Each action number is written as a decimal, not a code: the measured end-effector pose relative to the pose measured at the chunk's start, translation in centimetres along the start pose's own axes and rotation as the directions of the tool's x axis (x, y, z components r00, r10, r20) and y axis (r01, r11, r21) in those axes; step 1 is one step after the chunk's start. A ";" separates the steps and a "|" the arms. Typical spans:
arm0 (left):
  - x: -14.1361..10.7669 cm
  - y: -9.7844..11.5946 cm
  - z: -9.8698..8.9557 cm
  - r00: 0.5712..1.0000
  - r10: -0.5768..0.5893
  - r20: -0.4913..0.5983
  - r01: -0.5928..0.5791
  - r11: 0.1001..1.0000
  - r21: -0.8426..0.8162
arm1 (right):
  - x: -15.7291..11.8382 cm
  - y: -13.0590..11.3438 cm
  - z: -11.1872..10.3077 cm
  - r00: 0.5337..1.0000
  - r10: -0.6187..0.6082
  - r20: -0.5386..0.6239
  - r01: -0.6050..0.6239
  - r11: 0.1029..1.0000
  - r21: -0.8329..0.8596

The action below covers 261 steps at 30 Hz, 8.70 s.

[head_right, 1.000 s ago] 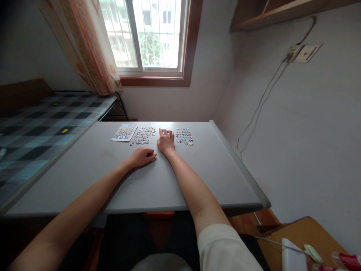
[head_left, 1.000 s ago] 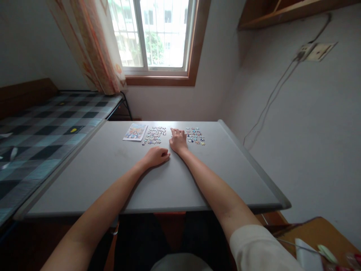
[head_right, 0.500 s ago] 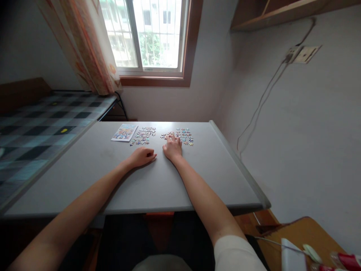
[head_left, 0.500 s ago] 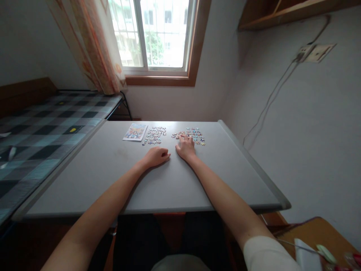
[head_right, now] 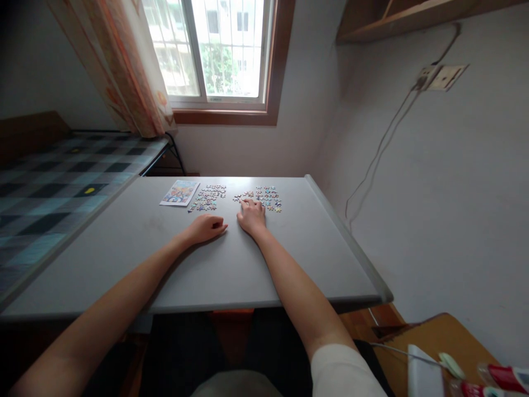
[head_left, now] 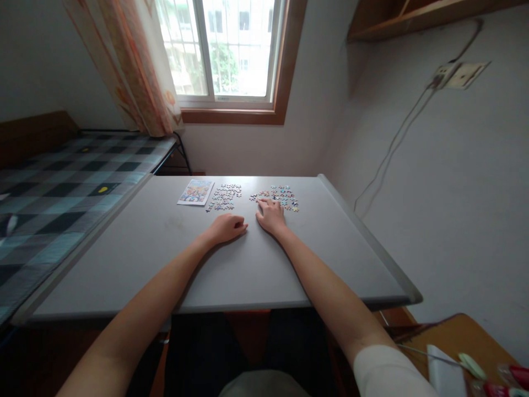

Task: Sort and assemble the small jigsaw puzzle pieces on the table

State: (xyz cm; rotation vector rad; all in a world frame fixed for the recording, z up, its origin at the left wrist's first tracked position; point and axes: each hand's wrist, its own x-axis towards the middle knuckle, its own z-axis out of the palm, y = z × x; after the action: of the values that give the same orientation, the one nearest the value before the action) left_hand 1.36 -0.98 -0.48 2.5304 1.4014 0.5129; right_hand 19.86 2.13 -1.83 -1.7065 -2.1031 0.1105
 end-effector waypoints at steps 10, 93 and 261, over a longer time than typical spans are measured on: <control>0.0 0.0 0.0 1.000 -0.001 0.005 0.001 1.000 -0.009 | -0.2 -0.2 -0.1 0.999 -0.034 -0.018 0.034 0.999 0.012; 0.1 -0.8 -0.1 0.998 -0.067 -0.021 0.065 0.994 -0.084 | 0.0 -0.6 -0.1 0.966 -0.250 0.068 0.138 0.717 0.683; 0.1 -0.9 -0.1 0.999 -0.053 -0.002 0.053 0.996 -0.069 | 0.0 -0.7 0.2 0.960 -0.277 0.036 0.202 0.778 0.594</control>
State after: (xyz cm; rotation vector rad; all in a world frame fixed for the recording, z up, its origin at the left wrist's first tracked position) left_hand 0.68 -0.39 -0.66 2.4330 1.4230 0.5463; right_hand 19.19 1.98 -1.83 -1.0729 -2.0526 0.7274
